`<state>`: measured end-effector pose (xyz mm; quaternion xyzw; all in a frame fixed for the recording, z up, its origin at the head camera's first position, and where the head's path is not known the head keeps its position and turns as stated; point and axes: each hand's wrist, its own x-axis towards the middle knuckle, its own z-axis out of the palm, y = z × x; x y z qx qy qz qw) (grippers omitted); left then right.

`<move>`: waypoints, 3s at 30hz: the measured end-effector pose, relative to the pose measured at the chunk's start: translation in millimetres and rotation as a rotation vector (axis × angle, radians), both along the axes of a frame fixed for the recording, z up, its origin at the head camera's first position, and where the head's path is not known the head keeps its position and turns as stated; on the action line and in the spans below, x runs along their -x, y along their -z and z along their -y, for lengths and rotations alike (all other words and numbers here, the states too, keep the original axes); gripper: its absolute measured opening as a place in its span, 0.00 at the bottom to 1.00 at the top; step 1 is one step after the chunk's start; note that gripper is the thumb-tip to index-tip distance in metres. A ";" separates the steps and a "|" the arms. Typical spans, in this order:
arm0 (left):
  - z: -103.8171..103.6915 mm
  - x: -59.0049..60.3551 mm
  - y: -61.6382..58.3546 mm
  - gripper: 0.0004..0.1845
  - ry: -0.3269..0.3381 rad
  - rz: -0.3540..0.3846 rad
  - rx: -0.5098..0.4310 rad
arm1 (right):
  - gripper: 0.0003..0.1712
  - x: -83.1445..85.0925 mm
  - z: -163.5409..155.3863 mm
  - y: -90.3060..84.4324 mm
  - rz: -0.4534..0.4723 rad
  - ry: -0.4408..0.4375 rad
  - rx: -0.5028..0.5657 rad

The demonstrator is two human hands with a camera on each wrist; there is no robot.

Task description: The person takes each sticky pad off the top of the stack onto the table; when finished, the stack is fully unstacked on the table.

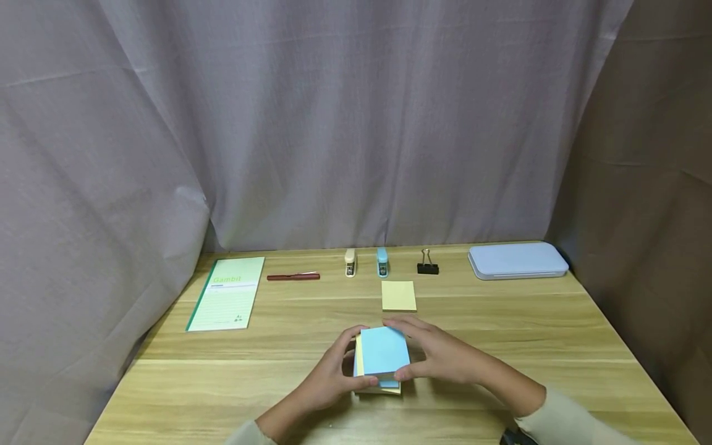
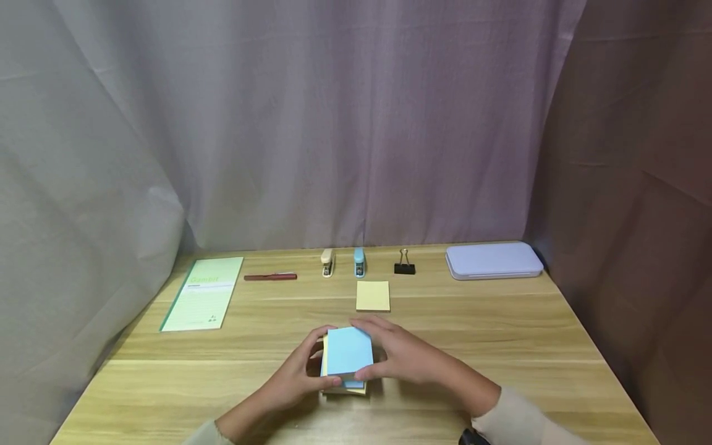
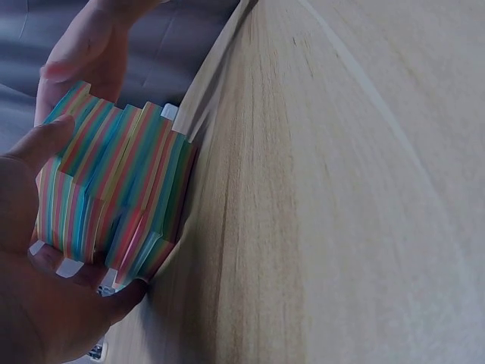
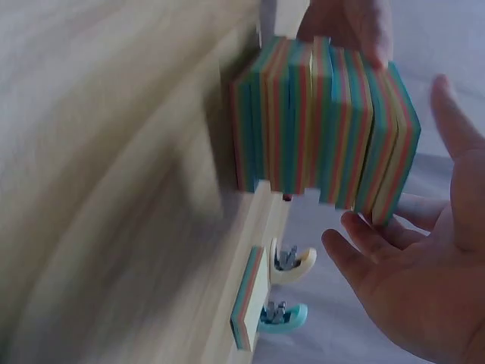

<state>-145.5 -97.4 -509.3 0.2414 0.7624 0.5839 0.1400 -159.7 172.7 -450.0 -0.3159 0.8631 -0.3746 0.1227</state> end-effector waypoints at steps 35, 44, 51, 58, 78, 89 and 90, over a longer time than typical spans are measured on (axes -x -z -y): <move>-0.7 1.2 -1.4 0.45 -0.032 -0.023 0.019 | 0.49 5.3 -17.7 -9.0 -0.120 0.022 -0.023; -0.1 0.8 -1.7 0.47 -0.039 -0.020 0.033 | 0.48 34.6 -56.0 -2.3 0.031 0.109 0.118; -0.2 0.1 -2.5 0.45 -0.027 -0.025 0.017 | 0.50 67.9 -85.2 20.0 0.012 0.190 0.082; -0.2 1.2 -2.6 0.45 -0.015 -0.027 0.017 | 0.51 98.1 -105.8 46.4 -0.007 0.236 -0.023; 0.0 0.5 -1.8 0.46 -0.026 -0.028 0.046 | 0.52 122.5 -107.4 59.4 -0.065 0.203 -0.167; 0.4 1.0 -2.3 0.45 -0.022 -0.008 0.032 | 0.56 113.6 -103.0 49.8 -0.094 0.181 -0.176; 0.5 0.9 -2.3 0.45 -0.022 -0.010 0.032 | 0.56 111.0 -101.9 47.8 -0.095 0.181 -0.172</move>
